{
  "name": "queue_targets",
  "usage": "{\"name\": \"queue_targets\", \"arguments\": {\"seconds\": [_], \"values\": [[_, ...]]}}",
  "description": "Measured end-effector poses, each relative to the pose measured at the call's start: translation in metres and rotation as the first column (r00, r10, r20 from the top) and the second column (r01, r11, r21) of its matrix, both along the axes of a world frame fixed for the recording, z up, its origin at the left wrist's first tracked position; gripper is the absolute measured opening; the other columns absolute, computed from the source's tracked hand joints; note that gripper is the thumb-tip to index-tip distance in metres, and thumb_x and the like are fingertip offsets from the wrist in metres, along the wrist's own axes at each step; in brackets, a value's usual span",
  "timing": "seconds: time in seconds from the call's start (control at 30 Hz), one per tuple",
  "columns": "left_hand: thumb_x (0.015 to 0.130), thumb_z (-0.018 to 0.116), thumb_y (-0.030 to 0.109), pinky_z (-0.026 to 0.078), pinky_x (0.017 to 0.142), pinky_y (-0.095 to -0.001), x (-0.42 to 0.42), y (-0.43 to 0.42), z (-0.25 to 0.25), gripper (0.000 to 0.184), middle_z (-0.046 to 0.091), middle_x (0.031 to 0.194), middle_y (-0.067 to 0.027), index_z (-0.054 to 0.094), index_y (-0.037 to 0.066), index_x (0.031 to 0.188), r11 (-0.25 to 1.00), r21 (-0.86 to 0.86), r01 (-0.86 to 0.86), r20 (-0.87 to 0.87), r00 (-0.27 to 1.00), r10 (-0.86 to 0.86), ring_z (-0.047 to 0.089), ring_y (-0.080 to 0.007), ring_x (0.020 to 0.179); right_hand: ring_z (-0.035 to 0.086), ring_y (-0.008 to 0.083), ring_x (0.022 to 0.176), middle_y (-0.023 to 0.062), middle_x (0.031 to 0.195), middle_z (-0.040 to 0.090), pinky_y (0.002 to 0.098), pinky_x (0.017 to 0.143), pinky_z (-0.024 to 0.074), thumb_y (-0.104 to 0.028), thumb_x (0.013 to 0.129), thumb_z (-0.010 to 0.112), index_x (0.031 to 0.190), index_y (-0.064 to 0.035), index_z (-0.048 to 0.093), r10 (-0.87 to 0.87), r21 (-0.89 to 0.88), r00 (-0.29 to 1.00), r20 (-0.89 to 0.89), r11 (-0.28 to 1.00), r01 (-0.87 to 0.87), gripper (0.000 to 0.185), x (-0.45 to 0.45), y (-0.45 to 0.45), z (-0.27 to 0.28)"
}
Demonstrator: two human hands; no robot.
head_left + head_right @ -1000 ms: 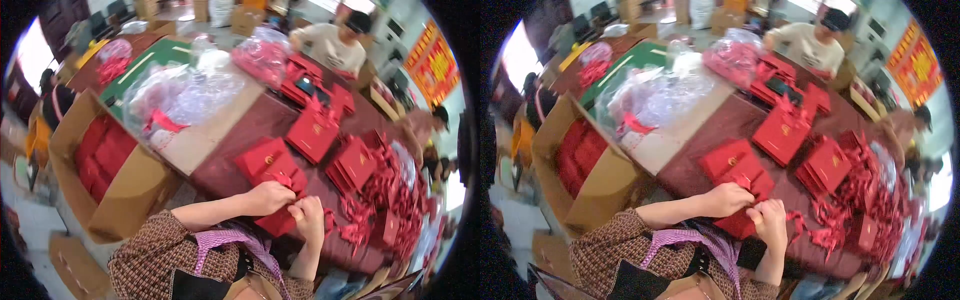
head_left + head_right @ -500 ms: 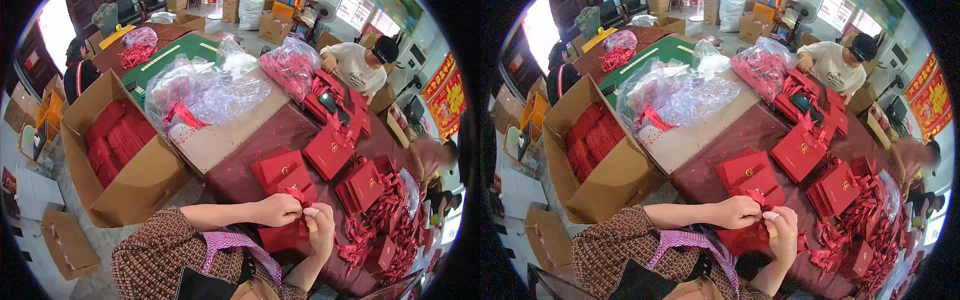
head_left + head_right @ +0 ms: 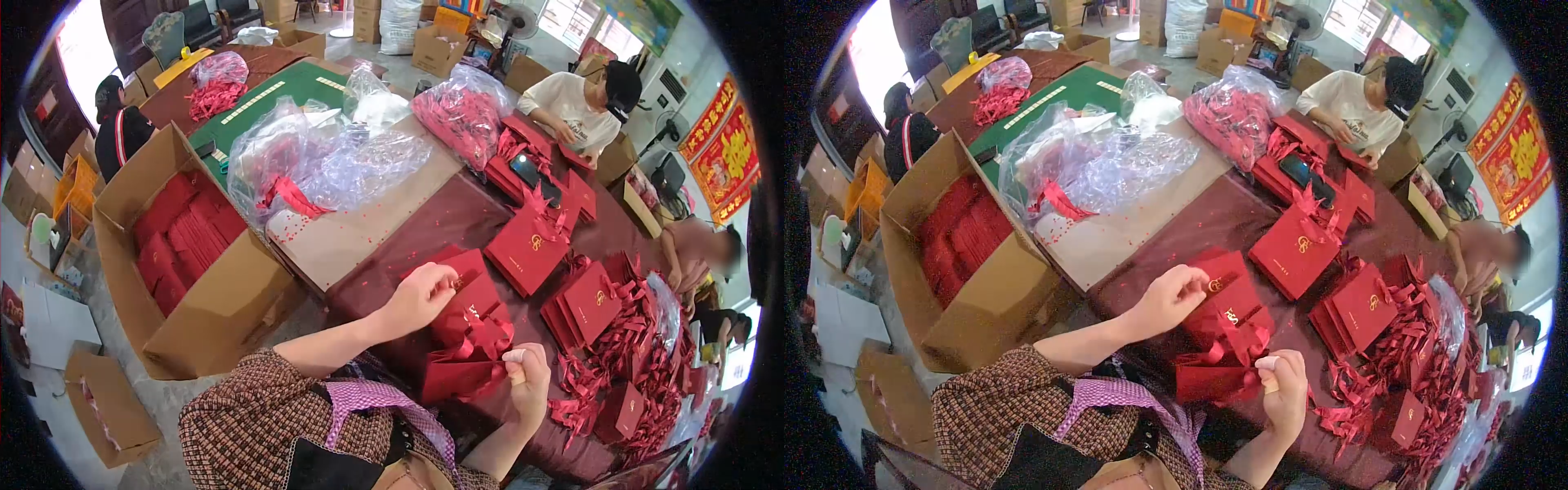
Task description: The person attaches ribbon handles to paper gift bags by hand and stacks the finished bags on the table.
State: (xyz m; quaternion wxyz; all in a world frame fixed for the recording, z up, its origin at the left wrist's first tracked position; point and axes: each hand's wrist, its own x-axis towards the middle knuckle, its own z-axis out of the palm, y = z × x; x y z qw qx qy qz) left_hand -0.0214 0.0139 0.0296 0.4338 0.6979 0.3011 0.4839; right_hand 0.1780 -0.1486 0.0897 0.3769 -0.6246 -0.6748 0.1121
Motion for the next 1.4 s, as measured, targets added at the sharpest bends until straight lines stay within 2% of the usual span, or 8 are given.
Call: {"name": "queue_targets", "arguments": {"seconds": [0.13, 0.3, 0.47, 0.73, 0.9, 1.03, 1.17, 1.4], "values": [[0.085, 0.066, 0.017, 0.047, 0.074, -0.0407, -0.011, -0.013, 0.009, 0.013, 0.057, 0.082, -0.0120, 0.063, 0.004, 0.086, 0.883, 0.172, 0.438, -0.167, 0.896, -0.412, 0.057, -0.0318, 0.082, 0.055, 0.0286, 0.084, 0.0112, 0.083, 0.058, 0.0356, 0.076, 0.0459, -0.002, 0.075, 0.065, 0.084, -0.0010, 0.063, -0.106, 0.032, 0.994, -0.011, 0.994, 0.106, 0.009, 0.004, 0.007, -0.006], [0.085, 0.068, 0.017, 0.047, 0.072, -0.0389, -0.008, -0.025, -0.006, 0.015, 0.056, 0.081, -0.0111, 0.063, 0.003, 0.090, 0.801, 0.270, 0.534, -0.338, 0.831, -0.441, 0.056, -0.0292, 0.080, 0.057, 0.0269, 0.083, 0.0104, 0.082, 0.059, 0.0337, 0.075, 0.0466, 0.003, 0.072, 0.066, 0.082, -0.0014, 0.064, -0.106, 0.042, 0.994, -0.020, 0.993, 0.106, 0.011, 0.001, 0.021, -0.008], [0.079, 0.070, 0.011, 0.047, 0.073, -0.0393, -0.005, -0.024, 0.001, 0.018, 0.055, 0.090, -0.0111, 0.061, 0.004, 0.093, 0.912, 0.338, 0.234, -0.143, 0.970, -0.196, 0.056, -0.0306, 0.082, 0.058, 0.0279, 0.083, 0.0115, 0.082, 0.061, 0.0347, 0.074, 0.0474, 0.003, 0.073, 0.065, 0.085, -0.0013, 0.065, -0.197, 0.034, 0.980, -0.018, 0.980, 0.197, 0.012, 0.001, 0.026, -0.021], [0.074, 0.070, 0.014, 0.045, 0.075, -0.0376, -0.012, -0.016, -0.015, 0.013, 0.051, 0.082, -0.0086, 0.060, 0.007, 0.079, 0.825, 0.423, 0.375, -0.281, 0.920, -0.274, 0.054, -0.0276, 0.080, 0.059, 0.0272, 0.082, 0.0116, 0.081, 0.060, 0.0335, 0.074, 0.0473, 0.001, 0.076, 0.065, 0.086, -0.0010, 0.066, -0.233, 0.057, 0.972, -0.032, 0.970, 0.234, 0.010, -0.007, 0.035, -0.032], [0.078, 0.067, 0.012, 0.046, 0.076, -0.0392, -0.012, -0.013, -0.025, 0.011, 0.054, 0.082, -0.0112, 0.061, 0.004, 0.080, 0.870, 0.279, 0.407, -0.282, 0.901, -0.331, 0.056, -0.0295, 0.082, 0.058, 0.0150, 0.100, 0.0074, 0.116, 0.063, 0.0278, 0.089, 0.0460, 0.002, 0.088, 0.061, 0.131, -0.0008, 0.051, -0.193, -0.012, 0.803, -0.564, 0.974, 0.225, 0.044, -0.008, 0.036, -0.044], [0.080, 0.066, 0.011, 0.048, 0.073, -0.0422, -0.013, -0.013, -0.023, 0.011, 0.058, 0.081, -0.0133, 0.061, 0.002, 0.081, 0.918, 0.132, 0.375, -0.263, 0.906, -0.332, 0.059, -0.0325, 0.082, 0.057, 0.0179, 0.108, 0.0111, 0.124, 0.059, 0.0308, 0.093, 0.0453, 0.001, 0.084, 0.064, 0.141, -0.0019, 0.040, -0.283, -0.069, 0.786, -0.550, 0.953, 0.294, 0.062, 0.001, 0.022, -0.055], [0.082, 0.065, 0.014, 0.050, 0.071, -0.0418, -0.011, -0.013, -0.023, 0.013, 0.062, 0.082, -0.0141, 0.061, 0.002, 0.083, 0.939, 0.101, 0.330, -0.286, 0.913, -0.290, 0.062, -0.0330, 0.082, 0.056, 0.0236, 0.113, 0.0159, 0.126, 0.058, 0.0353, 0.100, 0.0425, -0.034, 0.080, 0.078, 0.142, 0.0015, 0.036, -0.360, -0.301, 0.865, -0.350, 0.918, 0.260, 0.083, 0.001, -0.002, -0.055], [0.082, 0.066, 0.010, 0.050, 0.064, -0.0392, -0.002, -0.015, -0.004, 0.012, 0.061, 0.075, -0.0172, 0.060, 0.000, 0.080, 0.940, 0.039, 0.338, -0.245, 0.916, -0.319, 0.063, -0.0328, 0.072, 0.057, 0.0179, 0.108, 0.0119, 0.125, 0.059, 0.0323, 0.094, 0.0453, -0.025, 0.089, 0.068, 0.131, 0.0027, 0.052, -0.304, -0.216, 0.852, -0.426, 0.949, 0.231, 0.052, 0.022, -0.030, -0.082]]}}
